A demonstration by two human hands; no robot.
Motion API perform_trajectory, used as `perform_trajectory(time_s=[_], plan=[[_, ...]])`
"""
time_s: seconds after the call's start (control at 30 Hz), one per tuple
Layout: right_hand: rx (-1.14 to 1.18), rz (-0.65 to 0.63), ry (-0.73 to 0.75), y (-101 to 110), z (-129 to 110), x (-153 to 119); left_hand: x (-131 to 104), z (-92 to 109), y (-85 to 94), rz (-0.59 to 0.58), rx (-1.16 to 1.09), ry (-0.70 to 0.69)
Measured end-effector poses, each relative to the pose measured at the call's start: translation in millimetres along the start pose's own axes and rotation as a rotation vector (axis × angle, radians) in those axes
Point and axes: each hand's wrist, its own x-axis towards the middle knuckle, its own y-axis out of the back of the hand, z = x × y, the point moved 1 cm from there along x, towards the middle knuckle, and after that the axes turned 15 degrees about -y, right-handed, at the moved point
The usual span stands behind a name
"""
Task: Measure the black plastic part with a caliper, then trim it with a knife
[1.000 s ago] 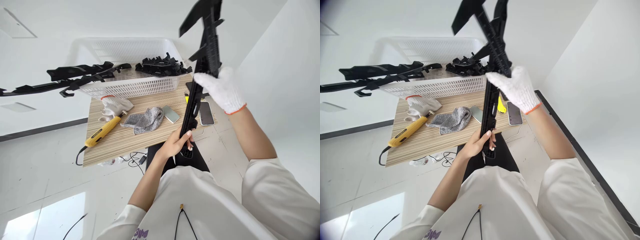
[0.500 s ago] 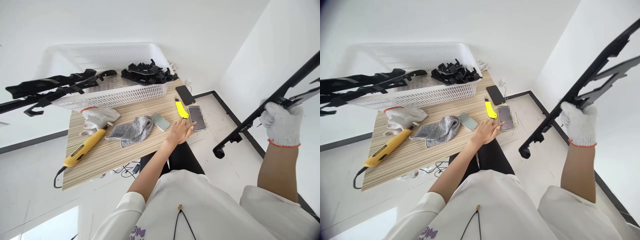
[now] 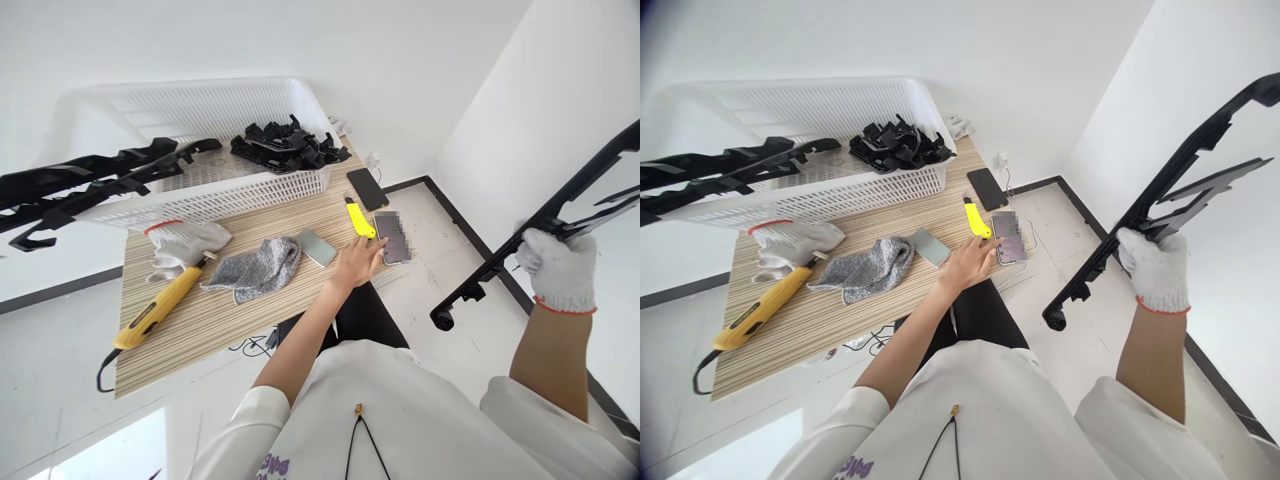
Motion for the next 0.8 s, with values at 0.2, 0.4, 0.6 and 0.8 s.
perform_trajectory(time_s=[0.2, 0.4, 0.6, 0.8], plan=[[-0.045, -0.063, 0.003, -2, 2, 1, 3, -2, -1.8, 0.021, 0.001, 0.023], [-0.049, -0.047, 0.016, -3, 3, -1, -3, -6, 3.9, 0.049, -0.065, -0.018], [-0.048, -0.110, 0.009, -24, -9, -6, -14, -4, 3.5, 0.204, -0.238, -0.092], [-0.141, -0.259, 0.197, -77, -27, 11, -29, 8, 8.8, 0.314, -0.389, -0.127]])
